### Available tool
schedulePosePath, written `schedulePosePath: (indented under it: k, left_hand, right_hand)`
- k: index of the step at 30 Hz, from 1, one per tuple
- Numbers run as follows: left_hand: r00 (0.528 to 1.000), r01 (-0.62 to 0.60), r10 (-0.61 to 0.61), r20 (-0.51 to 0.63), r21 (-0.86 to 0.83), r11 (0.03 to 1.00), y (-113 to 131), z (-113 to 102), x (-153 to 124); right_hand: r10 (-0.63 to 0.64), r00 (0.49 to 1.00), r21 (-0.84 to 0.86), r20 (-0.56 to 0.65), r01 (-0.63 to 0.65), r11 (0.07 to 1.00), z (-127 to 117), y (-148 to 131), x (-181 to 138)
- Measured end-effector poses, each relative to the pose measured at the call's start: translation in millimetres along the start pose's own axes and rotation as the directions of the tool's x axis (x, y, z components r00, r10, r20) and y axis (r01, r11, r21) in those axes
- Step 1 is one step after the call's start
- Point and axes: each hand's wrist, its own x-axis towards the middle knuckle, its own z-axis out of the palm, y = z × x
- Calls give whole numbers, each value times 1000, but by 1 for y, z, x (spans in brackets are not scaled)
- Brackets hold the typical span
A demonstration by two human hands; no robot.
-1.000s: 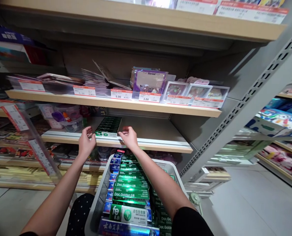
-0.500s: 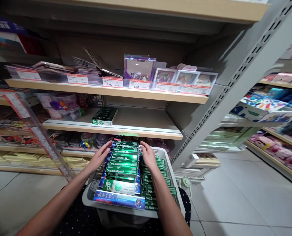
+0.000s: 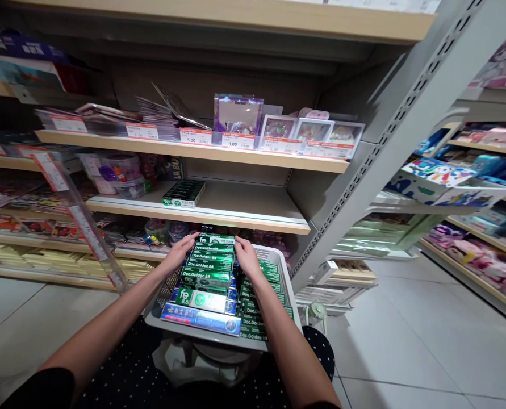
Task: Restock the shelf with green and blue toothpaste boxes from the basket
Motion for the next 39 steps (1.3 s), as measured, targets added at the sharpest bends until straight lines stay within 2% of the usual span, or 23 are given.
schedulePosePath:
  k: [4, 7, 9, 12, 17, 23, 27, 31, 35, 39]
  left_hand:
    - [998, -8, 6, -57, -21, 1000, 4, 2, 5]
    - [994, -39, 33, -102, -61, 997, 20, 2, 10]
    - [990, -65, 55, -128, -77, 995, 34, 1, 14]
    - [981, -129, 111, -162, -105, 986, 51, 1, 18]
    - [956, -220, 205, -212, -51, 974, 57, -10, 15]
    - [950, -160, 192, -245, 144, 977, 46, -50, 20]
    - [949, -108, 155, -274, 178, 978, 45, -86, 40]
    - [955, -77, 124, -269, 178, 981, 41, -117, 67]
    - [942, -62, 140, -305, 250, 966, 31, -135, 93]
    - [929, -22, 147, -339, 348, 937, 17, -137, 112]
  right_hand:
    - [-31, 999, 22, -16, 31, 999, 0, -12, 2]
    - [-118, 993, 59, 5, 117, 991, -1, -30, 5]
    - [-146, 989, 49, -25, 147, 988, -1, -43, 7]
    - [-141, 986, 56, -87, 146, 988, 2, -62, 10]
    - [-125, 991, 169, -58, 133, 977, 15, -80, 13]
    - [-81, 989, 77, -126, 91, 993, 57, -83, 28]
    - [-71, 990, -15, -121, 69, 997, 98, -87, 49]
    - [-125, 982, -86, -143, 114, 990, 134, -93, 74]
    - [-135, 980, -113, -147, 118, 986, 156, -95, 96]
    - [-118, 984, -188, -134, 92, 978, 167, -92, 108]
